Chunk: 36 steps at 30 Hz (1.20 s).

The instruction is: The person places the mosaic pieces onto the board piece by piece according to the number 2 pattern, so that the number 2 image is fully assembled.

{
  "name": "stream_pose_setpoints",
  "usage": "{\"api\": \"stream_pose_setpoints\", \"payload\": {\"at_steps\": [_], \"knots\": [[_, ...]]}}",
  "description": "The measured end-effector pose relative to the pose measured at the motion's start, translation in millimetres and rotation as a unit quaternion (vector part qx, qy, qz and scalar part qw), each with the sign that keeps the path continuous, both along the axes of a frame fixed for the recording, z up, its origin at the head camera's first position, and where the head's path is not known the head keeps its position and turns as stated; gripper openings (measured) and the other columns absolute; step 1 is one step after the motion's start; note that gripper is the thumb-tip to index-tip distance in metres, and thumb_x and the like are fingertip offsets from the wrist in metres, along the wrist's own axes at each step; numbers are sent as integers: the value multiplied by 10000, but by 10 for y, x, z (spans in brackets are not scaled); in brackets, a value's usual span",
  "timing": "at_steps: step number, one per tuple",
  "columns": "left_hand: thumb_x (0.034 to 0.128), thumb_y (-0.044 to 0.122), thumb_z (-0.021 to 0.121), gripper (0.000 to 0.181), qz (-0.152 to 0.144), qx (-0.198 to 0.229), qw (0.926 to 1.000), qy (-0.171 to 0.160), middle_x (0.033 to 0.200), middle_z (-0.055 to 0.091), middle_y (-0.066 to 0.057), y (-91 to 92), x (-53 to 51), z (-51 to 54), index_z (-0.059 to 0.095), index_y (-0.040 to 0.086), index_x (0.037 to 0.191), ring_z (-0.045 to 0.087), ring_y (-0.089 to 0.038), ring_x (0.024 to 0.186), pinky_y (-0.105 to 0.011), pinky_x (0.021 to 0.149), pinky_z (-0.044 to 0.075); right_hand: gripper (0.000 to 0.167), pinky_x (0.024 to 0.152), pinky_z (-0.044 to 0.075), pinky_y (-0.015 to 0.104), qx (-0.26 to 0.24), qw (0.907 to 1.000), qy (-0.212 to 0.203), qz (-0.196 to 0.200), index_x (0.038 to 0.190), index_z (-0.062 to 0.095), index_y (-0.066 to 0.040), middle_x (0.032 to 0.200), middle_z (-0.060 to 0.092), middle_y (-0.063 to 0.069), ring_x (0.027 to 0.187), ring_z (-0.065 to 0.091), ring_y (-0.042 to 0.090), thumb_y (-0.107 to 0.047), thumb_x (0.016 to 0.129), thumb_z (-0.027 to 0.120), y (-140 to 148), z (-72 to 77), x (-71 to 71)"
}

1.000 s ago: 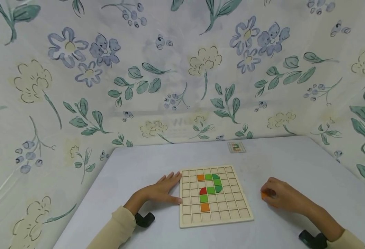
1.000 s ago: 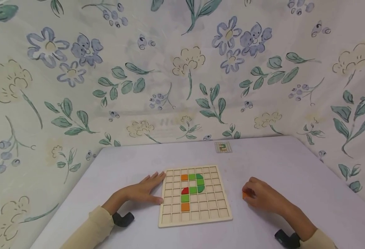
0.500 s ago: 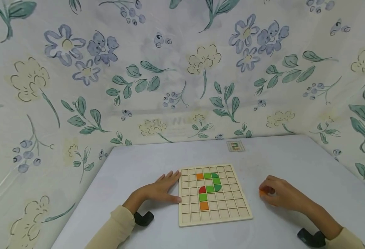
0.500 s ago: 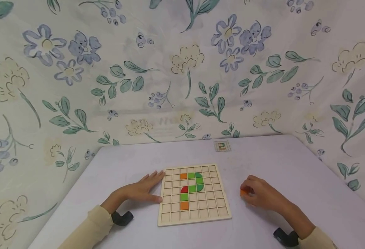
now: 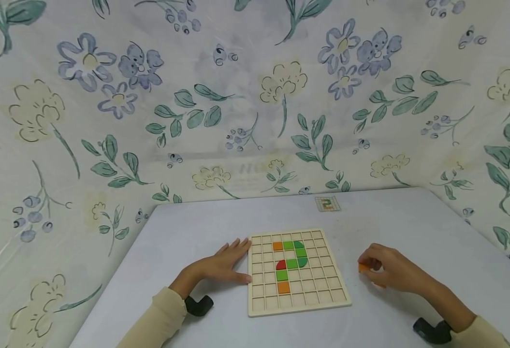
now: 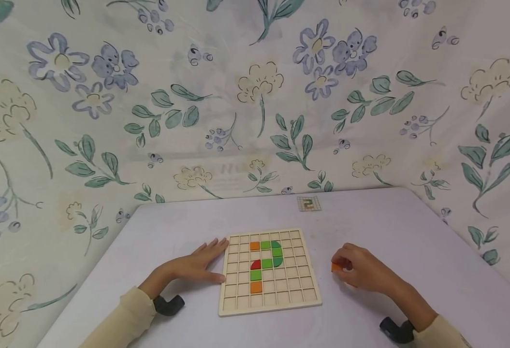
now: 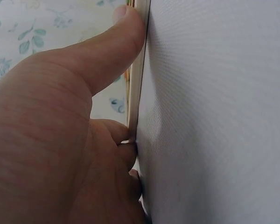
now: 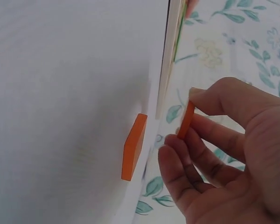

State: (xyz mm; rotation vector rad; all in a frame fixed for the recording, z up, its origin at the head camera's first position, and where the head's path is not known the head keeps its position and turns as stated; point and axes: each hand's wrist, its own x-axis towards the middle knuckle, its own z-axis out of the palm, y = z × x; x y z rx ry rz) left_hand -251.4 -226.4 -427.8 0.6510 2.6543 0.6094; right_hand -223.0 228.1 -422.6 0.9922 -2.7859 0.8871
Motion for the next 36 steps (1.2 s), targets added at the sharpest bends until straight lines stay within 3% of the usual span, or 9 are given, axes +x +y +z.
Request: {"api": "stream_pose_setpoints", "payload": {"at_steps": [16, 21, 36], "knots": [[844, 614, 692, 1097, 106, -36, 9999, -40, 1696, 81, -73, -22, 2, 8, 116, 83, 1613, 6, -308, 1574, -543, 1265, 24, 204, 698, 544, 208, -111, 9993, -223, 294, 1036, 698, -70, 955, 645, -44, 817, 559, -18, -74, 841, 759, -117, 134, -1], [842, 628, 689, 1104, 85, -3, 9999, -68, 1695, 78, -78, -11, 12, 11, 114, 85, 1612, 5, -314, 1573, -542, 1265, 17, 235, 700, 550, 213, -88, 9993, -152, 316, 1072, 714, -28, 939, 633, -56, 811, 553, -17, -71, 844, 754, -193, 144, 9], [839, 634, 688, 1112, 83, -52, 10000, 14, 1695, 84, -78, -1, -14, -16, 113, 81, 1613, 11, -315, 1573, -545, 1265, 30, 213, 722, 566, 198, -158, 9979, 86, 617, 1045, 727, -52, 929, 612, -58, 816, 582, 14, -40, 835, 761, -491, 216, -48]]}}
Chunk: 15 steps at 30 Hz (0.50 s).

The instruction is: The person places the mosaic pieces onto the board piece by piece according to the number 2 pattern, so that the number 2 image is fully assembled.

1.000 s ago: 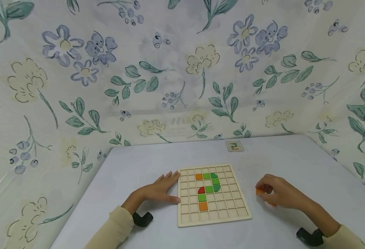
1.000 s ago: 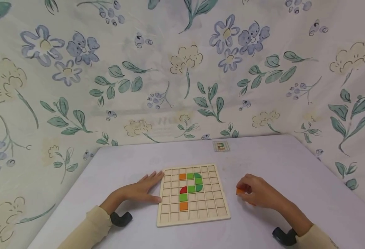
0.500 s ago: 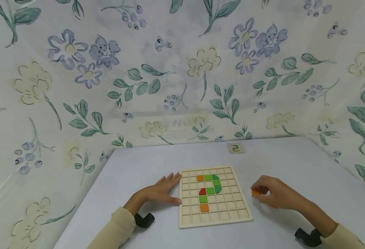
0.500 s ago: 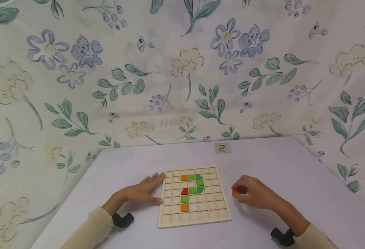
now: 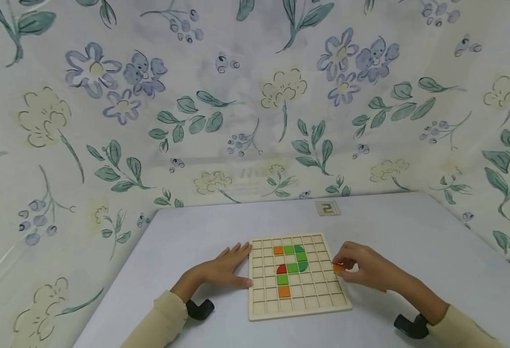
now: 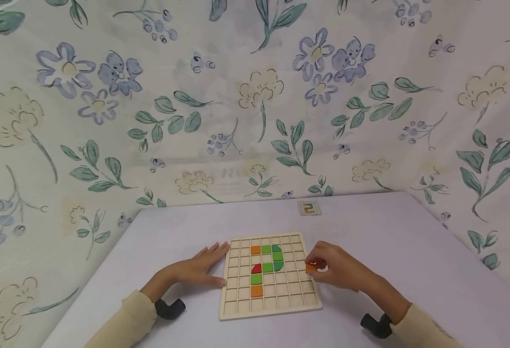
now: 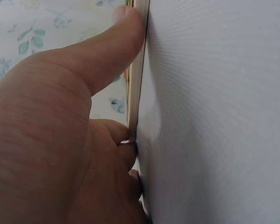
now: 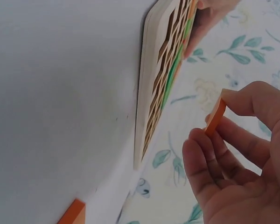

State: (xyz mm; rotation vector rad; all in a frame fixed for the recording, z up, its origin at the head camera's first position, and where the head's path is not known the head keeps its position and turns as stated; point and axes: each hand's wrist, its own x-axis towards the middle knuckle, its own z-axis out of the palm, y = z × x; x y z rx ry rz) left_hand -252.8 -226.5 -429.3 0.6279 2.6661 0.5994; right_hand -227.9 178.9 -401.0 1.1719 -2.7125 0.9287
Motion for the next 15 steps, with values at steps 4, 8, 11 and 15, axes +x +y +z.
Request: {"api": "stream_pose_setpoints", "payload": {"at_steps": [4, 8, 11, 15], "knots": [[837, 631, 691, 1111, 26, -23, 10000, 10, 1695, 89, -77, 16, 4, 14, 117, 80, 1612, 16, -314, 1573, -540, 1266, 32, 186, 721, 565, 206, 1, 10000, -14, 40, 1030, 720, -63, 925, 613, -68, 817, 583, 34, -59, 848, 762, -94, 7, 9], [840, 622, 693, 1104, 33, -27, 10000, 14, 1695, 94, -77, 24, 11, 38, 122, 74, 1610, 17, -313, 1573, -537, 1267, 31, 180, 730, 558, 216, 45, 10000, -64, 38, 1024, 712, -79, 924, 603, -78, 830, 583, 76, -84, 852, 768, -180, 38, 16], [841, 619, 695, 1102, 32, -23, 10000, -3, 1694, 91, -77, 26, 6, 38, 123, 74, 1610, 11, -313, 1573, -532, 1268, 22, 179, 748, 560, 212, 89, 9998, -142, 73, 1030, 715, -87, 928, 598, -80, 843, 580, 66, -101, 858, 766, -246, 44, 13], [839, 625, 693, 1107, 18, -19, 10000, 18, 1694, 90, -81, 20, 0, 21, 121, 73, 1610, 11, -315, 1573, -534, 1268, 21, 170, 769, 567, 199, 118, 9996, -220, 162, 1030, 718, -88, 941, 601, -78, 856, 581, 31, -108, 866, 758, -351, 30, 16]]}}
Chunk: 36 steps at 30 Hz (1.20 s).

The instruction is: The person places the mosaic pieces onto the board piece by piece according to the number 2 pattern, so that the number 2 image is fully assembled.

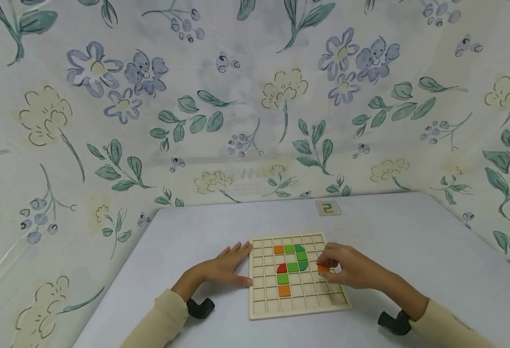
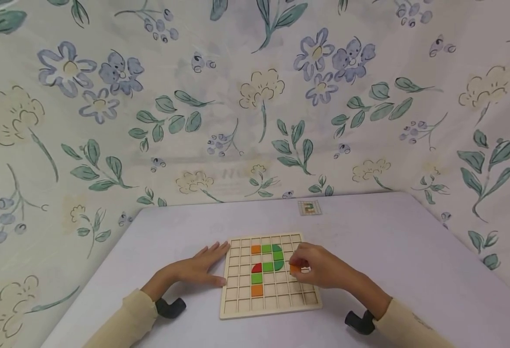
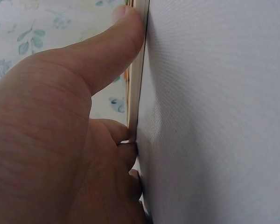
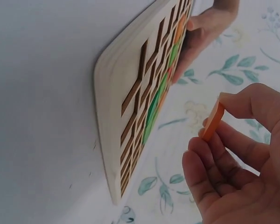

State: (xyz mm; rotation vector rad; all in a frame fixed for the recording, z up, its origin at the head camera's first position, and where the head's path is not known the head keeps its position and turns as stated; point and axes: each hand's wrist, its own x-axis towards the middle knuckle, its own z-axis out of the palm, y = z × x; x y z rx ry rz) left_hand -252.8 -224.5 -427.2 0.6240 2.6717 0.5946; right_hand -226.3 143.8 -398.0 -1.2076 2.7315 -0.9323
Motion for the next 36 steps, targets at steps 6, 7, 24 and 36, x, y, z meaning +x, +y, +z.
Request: {"api": "stream_pose_setpoints", "payload": {"at_steps": [6, 7, 24, 36], "knots": [[854, 622, 678, 1088, -77, 27, 10000, -35, 1695, 80, -74, -4, 2, 8, 117, 77, 1611, -1, -309, 1573, -534, 1267, 15, 161, 762, 568, 208, 13, 9997, -121, 188, 1025, 714, -93, 943, 602, -77, 840, 569, 43, -99, 867, 747, -122, -11, 2], [857, 620, 675, 1085, -101, 36, 9999, -42, 1695, 77, -73, -1, 5, 8, 115, 76, 1611, -4, -309, 1573, -534, 1267, 14, 156, 756, 566, 207, 20, 9997, -129, 212, 1021, 713, -96, 941, 601, -76, 836, 566, 47, -100, 869, 747, -136, -15, 4], [848, 617, 688, 1087, -35, -11, 10000, -57, 1697, 81, -60, 12, 46, -54, 122, 93, 1613, -3, -294, 1575, -527, 1269, 10, 128, 714, 531, 187, 74, 9977, -546, 404, 978, 709, -114, 905, 600, -70, 795, 539, 30, -82, 856, 729, -444, -154, 12], [850, 598, 697, 1079, -30, 58, 10000, 0, 1694, 91, -80, -1, 36, 26, 133, 82, 1611, 10, -313, 1573, -541, 1265, 21, 149, 724, 518, 177, 91, 9978, -511, 421, 999, 726, -115, 919, 604, -81, 812, 529, 17, -133, 852, 746, -545, -226, -22]]}}
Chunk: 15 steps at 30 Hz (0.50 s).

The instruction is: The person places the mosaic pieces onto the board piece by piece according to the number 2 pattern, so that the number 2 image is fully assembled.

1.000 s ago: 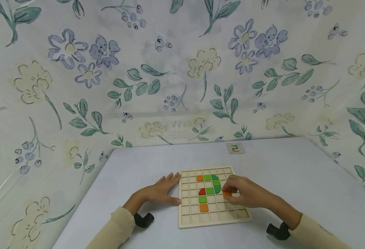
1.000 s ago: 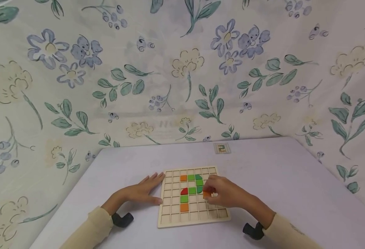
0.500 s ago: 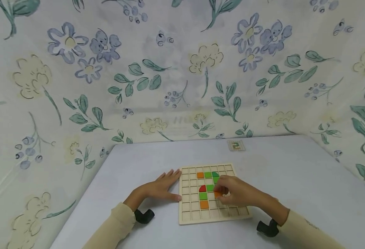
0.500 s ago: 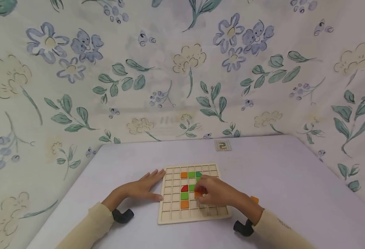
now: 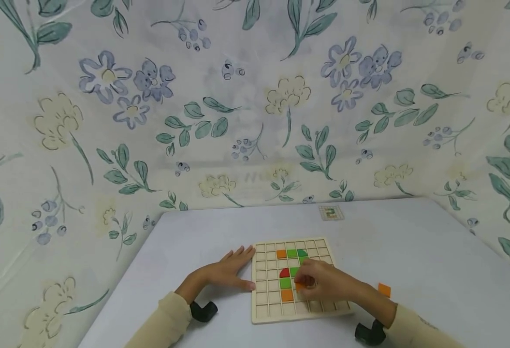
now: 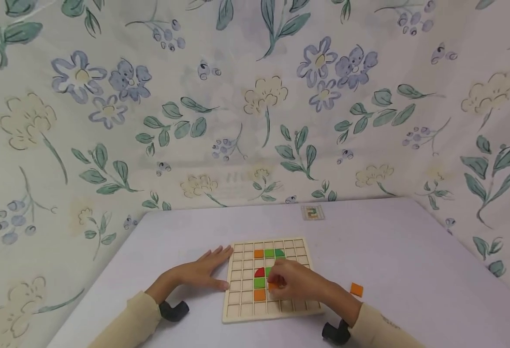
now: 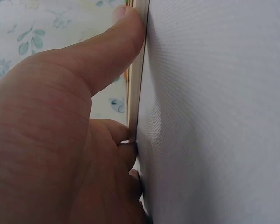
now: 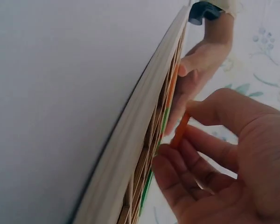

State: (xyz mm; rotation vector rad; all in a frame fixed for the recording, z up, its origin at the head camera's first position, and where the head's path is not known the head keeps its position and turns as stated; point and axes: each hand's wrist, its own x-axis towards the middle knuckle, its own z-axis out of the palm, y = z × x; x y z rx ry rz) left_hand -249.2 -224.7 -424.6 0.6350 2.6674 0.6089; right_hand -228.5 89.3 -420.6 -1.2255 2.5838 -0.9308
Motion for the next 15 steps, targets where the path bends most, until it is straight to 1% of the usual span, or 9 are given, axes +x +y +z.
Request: {"api": "stream_pose_setpoints", "payload": {"at_steps": [3, 6, 10, 15], "knots": [[849, 616, 688, 1084, -20, -20, 10000, -46, 1695, 83, -74, 6, -9, -12, 127, 88, 1612, 2, -310, 1574, -535, 1267, 11, 155, 700, 507, 168, 135, 9998, 68, -134, 997, 733, -128, 897, 590, -101, 793, 517, 12, -155, 847, 755, -10, -38, -9], [849, 623, 683, 1084, 1, -15, 10000, -9, 1695, 86, -71, 5, -16, -16, 129, 89, 1612, 4, -308, 1574, -535, 1267, 12, 150, 682, 495, 165, 222, 9993, 196, -236, 992, 740, -134, 877, 580, -112, 776, 506, 18, -162, 845, 759, -29, -50, -14], [841, 604, 703, 1089, 34, 34, 10000, -53, 1694, 91, -81, -3, -18, -22, 137, 80, 1609, 8, -317, 1573, -547, 1264, 13, 141, 670, 480, 159, 311, 9990, 247, -212, 992, 748, -136, 873, 571, -118, 770, 492, 12, -159, 853, 759, -54, -66, 2], [845, 627, 683, 1086, 5, -78, 10000, 5, 1695, 92, -68, -4, -33, -17, 131, 92, 1612, 11, -311, 1574, -539, 1266, 20, 129, 672, 477, 151, 409, 9982, 355, -245, 993, 762, -156, 886, 566, -135, 781, 487, 2, -179, 866, 757, -64, -72, 38]]}}
